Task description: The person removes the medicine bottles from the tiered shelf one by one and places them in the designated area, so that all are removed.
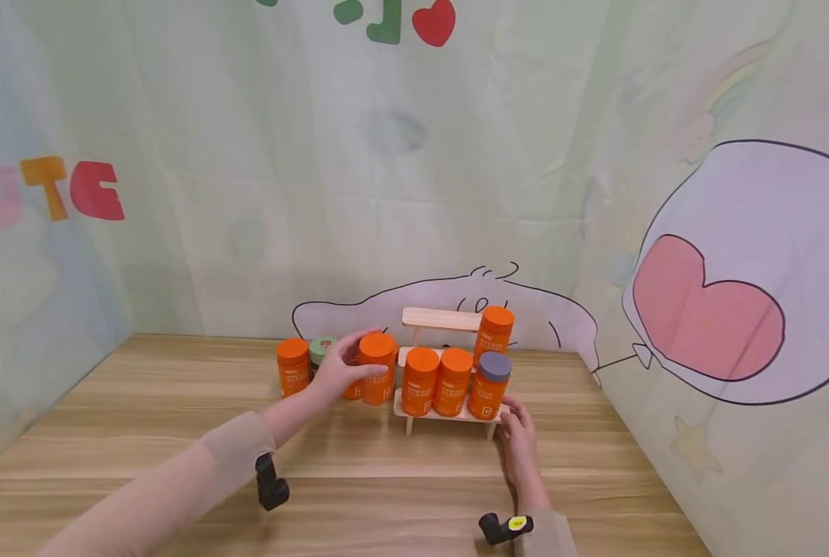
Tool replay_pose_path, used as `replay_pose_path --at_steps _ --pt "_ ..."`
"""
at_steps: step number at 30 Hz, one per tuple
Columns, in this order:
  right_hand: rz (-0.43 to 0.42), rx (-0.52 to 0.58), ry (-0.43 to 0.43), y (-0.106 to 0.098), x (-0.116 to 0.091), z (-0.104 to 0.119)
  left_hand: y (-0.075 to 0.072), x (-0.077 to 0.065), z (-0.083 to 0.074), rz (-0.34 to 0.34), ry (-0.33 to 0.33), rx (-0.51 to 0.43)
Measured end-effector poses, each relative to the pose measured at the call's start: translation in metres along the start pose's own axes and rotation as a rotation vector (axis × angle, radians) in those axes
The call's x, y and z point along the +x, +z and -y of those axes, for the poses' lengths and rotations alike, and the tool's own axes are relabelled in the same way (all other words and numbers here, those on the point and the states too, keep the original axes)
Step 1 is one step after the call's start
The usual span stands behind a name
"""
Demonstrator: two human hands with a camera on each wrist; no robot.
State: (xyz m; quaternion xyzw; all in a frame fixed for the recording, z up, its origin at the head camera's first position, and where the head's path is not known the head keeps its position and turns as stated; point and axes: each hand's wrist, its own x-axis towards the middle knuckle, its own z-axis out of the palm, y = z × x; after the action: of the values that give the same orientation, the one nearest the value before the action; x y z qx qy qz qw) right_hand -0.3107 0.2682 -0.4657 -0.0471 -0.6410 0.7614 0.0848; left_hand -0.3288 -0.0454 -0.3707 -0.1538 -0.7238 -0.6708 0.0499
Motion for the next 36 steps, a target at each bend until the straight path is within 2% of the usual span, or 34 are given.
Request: replay_pose_path --at_steps 6,12,18,28,36 --pt "0.003 -0.019 0.011 0.000 0.000 0.002 0.003 -0.008 0.019 -0.025 -0.025 0.013" --pt "0.006 -0.027 0.019 -0.001 -0.001 0.003 0.008 -0.013 0.029 -0.058 -0.050 0.038" --pt "0.003 -0.030 0.006 -0.001 0.001 0.002 0.015 -0.017 0.037 -0.067 -0.077 0.079" --pt "0.026 -0.025 0.000 0.000 -0.001 0.002 0.022 -0.020 0.045 -0.118 -0.089 0.061" --pt "0.034 -0.034 -0.003 -0.001 -0.001 0.003 0.025 -0.021 0.050 -0.131 -0.102 0.038"
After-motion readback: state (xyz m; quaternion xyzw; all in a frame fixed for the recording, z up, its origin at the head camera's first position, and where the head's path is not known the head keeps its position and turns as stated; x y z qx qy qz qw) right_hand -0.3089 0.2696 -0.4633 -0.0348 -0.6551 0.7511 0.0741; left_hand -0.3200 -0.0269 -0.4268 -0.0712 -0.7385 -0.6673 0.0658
